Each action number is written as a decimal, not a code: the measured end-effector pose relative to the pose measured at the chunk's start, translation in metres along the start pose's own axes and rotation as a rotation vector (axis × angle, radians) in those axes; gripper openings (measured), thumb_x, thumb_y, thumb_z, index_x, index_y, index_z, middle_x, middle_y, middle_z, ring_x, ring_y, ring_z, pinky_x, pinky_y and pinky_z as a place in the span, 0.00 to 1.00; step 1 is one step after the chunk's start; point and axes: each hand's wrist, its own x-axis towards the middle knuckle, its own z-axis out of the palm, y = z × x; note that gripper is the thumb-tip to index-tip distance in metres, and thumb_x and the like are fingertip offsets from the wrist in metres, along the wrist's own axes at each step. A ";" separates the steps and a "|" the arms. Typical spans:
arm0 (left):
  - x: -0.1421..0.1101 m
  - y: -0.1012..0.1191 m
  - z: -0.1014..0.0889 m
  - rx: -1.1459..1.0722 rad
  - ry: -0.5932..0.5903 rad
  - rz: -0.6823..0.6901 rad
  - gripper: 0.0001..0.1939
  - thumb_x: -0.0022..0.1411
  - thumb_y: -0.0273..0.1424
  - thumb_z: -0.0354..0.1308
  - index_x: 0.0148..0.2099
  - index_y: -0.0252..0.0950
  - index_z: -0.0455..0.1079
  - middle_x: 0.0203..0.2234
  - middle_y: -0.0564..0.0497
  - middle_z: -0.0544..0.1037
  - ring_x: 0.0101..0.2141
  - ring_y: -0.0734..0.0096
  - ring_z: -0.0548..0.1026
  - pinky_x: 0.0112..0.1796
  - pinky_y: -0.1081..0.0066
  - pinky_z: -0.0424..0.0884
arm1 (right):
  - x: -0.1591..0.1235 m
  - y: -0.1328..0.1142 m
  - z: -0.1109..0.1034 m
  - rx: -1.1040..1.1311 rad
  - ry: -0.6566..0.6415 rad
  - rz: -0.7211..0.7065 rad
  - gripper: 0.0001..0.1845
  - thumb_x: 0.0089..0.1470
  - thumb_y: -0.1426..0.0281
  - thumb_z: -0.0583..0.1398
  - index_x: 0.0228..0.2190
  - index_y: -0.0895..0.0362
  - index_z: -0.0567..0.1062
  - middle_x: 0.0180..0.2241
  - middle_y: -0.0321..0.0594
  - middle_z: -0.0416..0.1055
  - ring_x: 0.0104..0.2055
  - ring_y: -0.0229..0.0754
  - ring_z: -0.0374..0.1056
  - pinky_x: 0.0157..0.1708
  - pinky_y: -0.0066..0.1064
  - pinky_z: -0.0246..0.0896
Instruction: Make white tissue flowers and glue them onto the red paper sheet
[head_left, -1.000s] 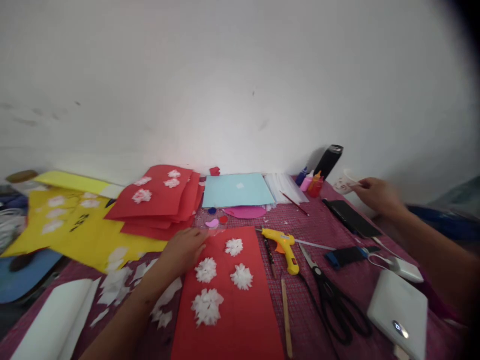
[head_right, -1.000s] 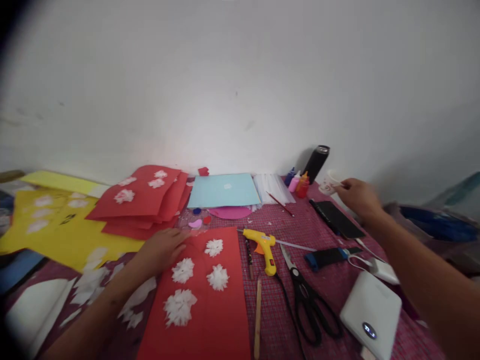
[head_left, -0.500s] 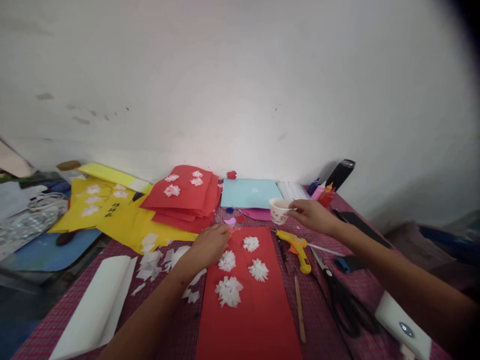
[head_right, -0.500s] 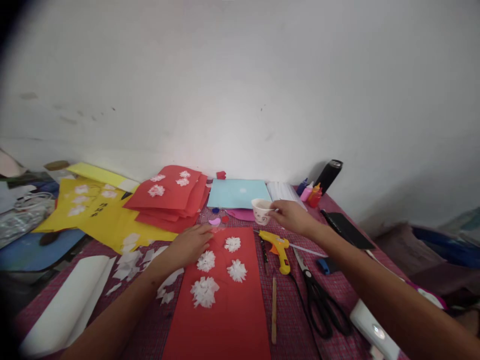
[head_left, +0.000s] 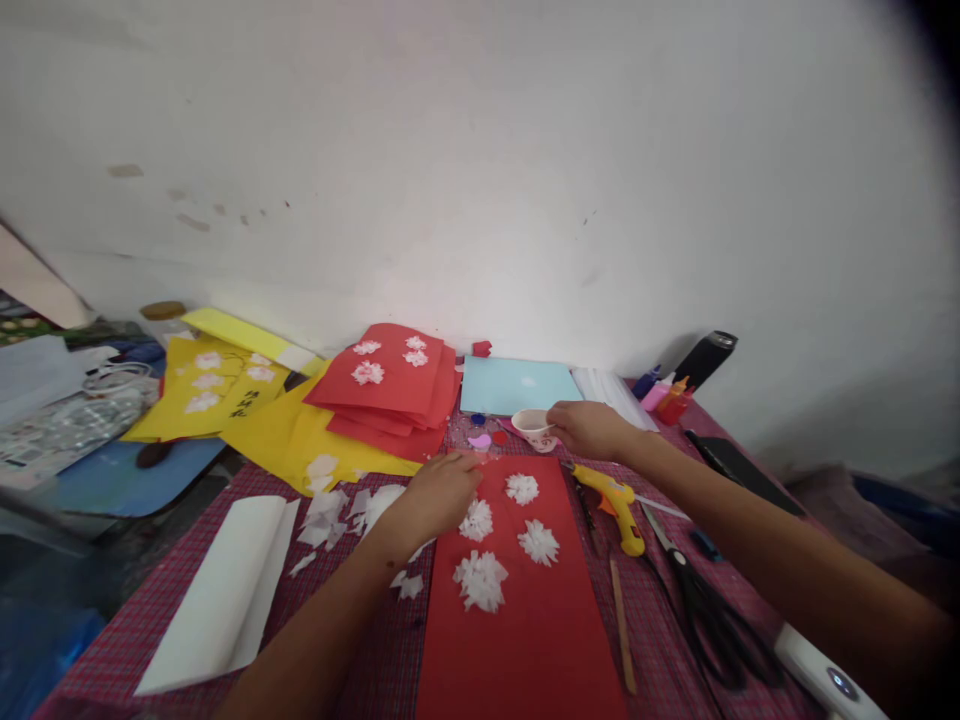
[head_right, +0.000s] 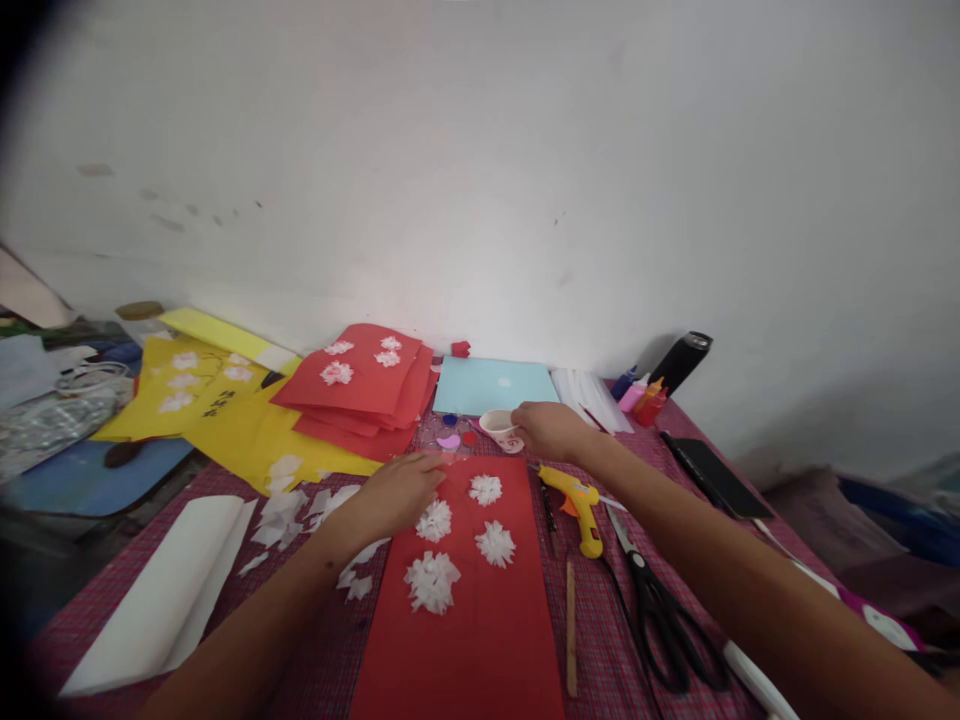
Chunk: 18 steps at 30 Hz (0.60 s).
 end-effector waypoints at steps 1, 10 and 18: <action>0.000 0.000 0.000 0.004 0.002 -0.014 0.13 0.65 0.22 0.51 0.48 0.34 0.73 0.50 0.40 0.76 0.52 0.56 0.72 0.53 0.57 0.68 | 0.002 0.000 -0.001 -0.010 -0.008 -0.007 0.13 0.64 0.67 0.53 0.37 0.56 0.78 0.41 0.46 0.77 0.39 0.46 0.74 0.32 0.30 0.57; -0.001 0.001 0.000 0.019 0.016 -0.048 0.14 0.65 0.24 0.51 0.49 0.36 0.74 0.51 0.42 0.76 0.52 0.57 0.73 0.51 0.59 0.69 | 0.008 -0.005 -0.014 -0.039 -0.050 -0.045 0.10 0.61 0.68 0.56 0.35 0.57 0.78 0.39 0.48 0.78 0.40 0.48 0.75 0.33 0.31 0.59; -0.002 0.002 -0.003 -0.001 0.000 -0.055 0.16 0.65 0.23 0.50 0.50 0.36 0.74 0.50 0.41 0.76 0.53 0.56 0.72 0.52 0.57 0.68 | 0.012 -0.011 -0.024 -0.069 -0.106 -0.040 0.10 0.59 0.71 0.57 0.35 0.58 0.79 0.40 0.51 0.78 0.41 0.51 0.76 0.34 0.33 0.62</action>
